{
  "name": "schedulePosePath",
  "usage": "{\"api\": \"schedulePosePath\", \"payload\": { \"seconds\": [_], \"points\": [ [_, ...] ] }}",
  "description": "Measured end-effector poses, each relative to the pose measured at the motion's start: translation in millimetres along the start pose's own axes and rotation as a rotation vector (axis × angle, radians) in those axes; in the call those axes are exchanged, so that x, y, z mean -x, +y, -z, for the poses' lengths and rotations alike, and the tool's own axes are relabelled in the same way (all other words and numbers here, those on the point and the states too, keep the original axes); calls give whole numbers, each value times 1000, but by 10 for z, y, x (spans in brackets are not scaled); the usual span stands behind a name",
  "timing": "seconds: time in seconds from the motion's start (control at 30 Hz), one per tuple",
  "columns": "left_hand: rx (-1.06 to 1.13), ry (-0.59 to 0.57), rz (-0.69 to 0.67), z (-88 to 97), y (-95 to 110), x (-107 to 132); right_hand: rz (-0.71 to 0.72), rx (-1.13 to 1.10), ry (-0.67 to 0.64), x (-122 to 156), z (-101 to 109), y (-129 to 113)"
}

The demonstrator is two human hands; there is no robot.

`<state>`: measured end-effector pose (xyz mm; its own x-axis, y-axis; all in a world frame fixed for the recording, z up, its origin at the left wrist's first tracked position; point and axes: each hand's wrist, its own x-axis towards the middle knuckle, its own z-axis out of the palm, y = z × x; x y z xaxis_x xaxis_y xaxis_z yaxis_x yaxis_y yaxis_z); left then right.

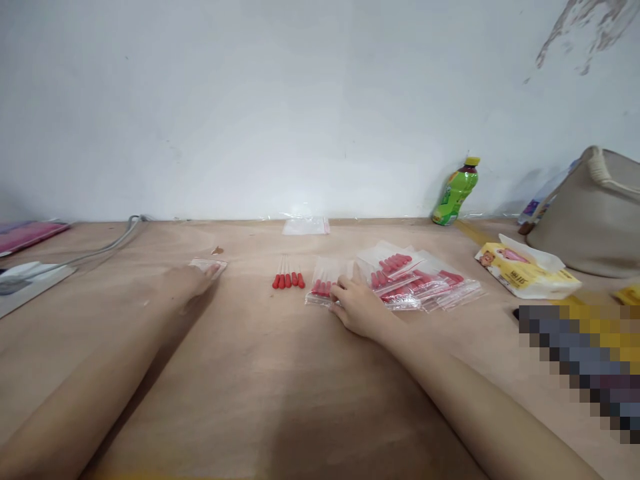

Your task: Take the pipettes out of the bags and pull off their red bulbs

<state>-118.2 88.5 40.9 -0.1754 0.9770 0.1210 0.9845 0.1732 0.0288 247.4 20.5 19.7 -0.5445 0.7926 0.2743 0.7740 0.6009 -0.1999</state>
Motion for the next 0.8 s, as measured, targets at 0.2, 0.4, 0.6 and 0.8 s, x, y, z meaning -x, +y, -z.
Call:
{"api": "schedulePosePath", "payload": {
  "seconds": [0.2,0.4,0.6,0.8],
  "points": [
    [-54,45,-35,233,380,255,-16,-167,-85,-3,95,-169],
    [674,-395,-500,54,1042,744,215,-195,-1,-26,70,11],
    [955,-457,-477,-214,1219,831,143,-257,-27,-4,-132,59],
    [1155,-522,-467,-239,1254,880,-33,-301,115,-33,-336,-183]
  ]
}}
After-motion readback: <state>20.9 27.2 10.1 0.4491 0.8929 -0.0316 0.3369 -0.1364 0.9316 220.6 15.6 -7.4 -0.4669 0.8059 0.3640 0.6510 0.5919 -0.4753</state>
